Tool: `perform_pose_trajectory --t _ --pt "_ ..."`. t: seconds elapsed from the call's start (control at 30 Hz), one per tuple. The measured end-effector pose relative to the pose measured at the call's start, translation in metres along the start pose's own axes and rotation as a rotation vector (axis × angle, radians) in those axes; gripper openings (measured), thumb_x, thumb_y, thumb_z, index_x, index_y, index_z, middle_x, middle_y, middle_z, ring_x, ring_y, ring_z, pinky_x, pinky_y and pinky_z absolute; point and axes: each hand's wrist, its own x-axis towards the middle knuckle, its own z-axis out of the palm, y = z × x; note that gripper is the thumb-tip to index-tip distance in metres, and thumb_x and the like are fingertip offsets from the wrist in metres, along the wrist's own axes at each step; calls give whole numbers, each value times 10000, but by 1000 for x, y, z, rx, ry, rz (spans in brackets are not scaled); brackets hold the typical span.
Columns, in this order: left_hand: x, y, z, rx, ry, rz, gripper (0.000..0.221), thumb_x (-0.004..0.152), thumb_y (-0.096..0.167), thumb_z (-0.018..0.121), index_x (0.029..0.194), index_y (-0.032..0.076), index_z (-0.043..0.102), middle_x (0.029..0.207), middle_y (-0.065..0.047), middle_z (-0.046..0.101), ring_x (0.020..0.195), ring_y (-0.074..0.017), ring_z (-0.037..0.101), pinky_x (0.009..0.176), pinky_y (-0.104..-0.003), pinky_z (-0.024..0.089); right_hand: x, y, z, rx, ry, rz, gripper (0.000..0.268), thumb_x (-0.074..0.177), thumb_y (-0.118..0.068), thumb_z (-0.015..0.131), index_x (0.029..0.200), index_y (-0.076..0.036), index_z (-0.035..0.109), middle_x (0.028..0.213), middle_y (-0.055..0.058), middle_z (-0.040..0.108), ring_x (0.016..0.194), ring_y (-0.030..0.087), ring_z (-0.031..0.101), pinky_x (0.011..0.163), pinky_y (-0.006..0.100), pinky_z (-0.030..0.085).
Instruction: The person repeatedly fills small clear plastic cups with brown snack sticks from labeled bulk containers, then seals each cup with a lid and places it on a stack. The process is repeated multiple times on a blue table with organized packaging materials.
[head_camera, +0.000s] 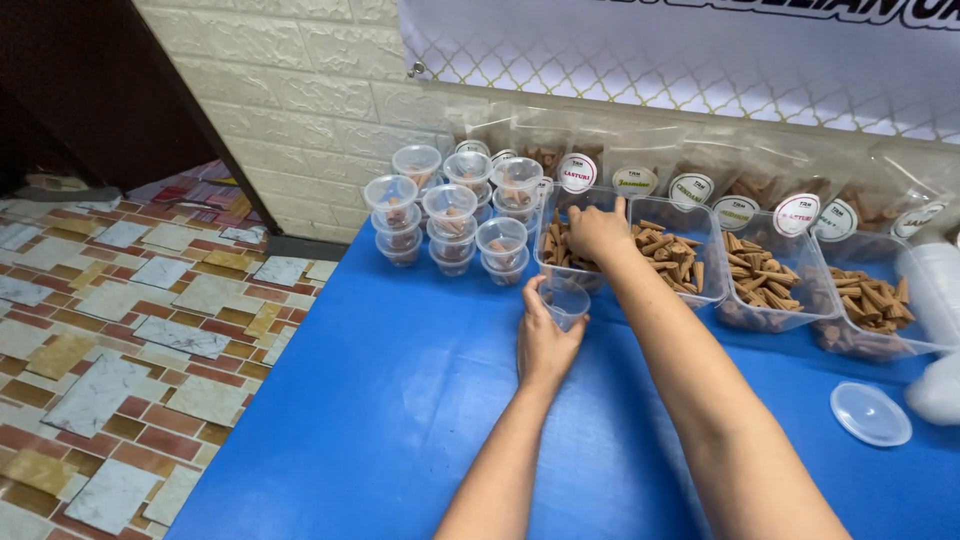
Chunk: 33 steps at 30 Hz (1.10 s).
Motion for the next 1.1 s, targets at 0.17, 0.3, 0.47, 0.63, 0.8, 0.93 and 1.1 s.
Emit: perform_pose_trajectory --t 0.17,0.3,0.47,0.63,0.8,0.93,1.1 --pt "1 3 -4 5 -9 6 820 706 184 858 1367 205 373 1243 -203 677 1173 -424 649 959 -528 548 5 6 7 76 -33 -17 485 893 -225 707 1330 -30 626 1123 244 745 1056 412 714 1103 642 152" --pt "2 -1 0 -14 -9 -13 812 710 162 845 1369 214 374 1300 -192 644 1164 -430 648 932 -540 563 -16 4 -9 134 -71 -76 533 877 -132 732 1376 -20 583 1142 243 744 1087 428 696 1078 628 250" --pt "3 -3 1 13 19 -4 831 693 170 857 1368 222 373 1365 -128 560 1175 -390 646 927 -527 573 -46 0 -29 192 -27 -116 299 957 -148 632 1254 -156 661 1137 157 745 1113 370 695 1066 620 351" --pt "2 5 -2 4 9 -16 831 713 172 847 1387 204 362 1396 -133 506 1193 -420 623 943 -550 565 -65 -1 -45 278 0 -136 242 884 -163 757 1121 -196 721 1120 148 730 1102 380 695 1004 598 441" --pt "0 5 0 -29 39 -10 849 698 163 860 1392 202 372 1383 -140 537 1199 -404 627 966 -531 550 -66 3 -42 354 64 -160 242 794 -210 845 1008 -184 734 1042 160 699 1030 409 709 886 573 551" --pt "-1 6 -1 -42 50 -20 838 703 156 858 1388 190 377 1367 -157 556 1199 -404 628 966 -526 549 -72 4 -46 365 65 -180 207 798 -174 836 979 -172 734 1016 158 693 1015 405 715 865 555 571" --pt "1 6 -2 -72 70 26 854 695 140 863 1396 177 376 1328 -139 607 1196 -357 645 977 -479 547 -72 12 -43 503 242 -229 127 869 -103 754 975 -144 698 944 157 658 940 417 714 799 518 583"
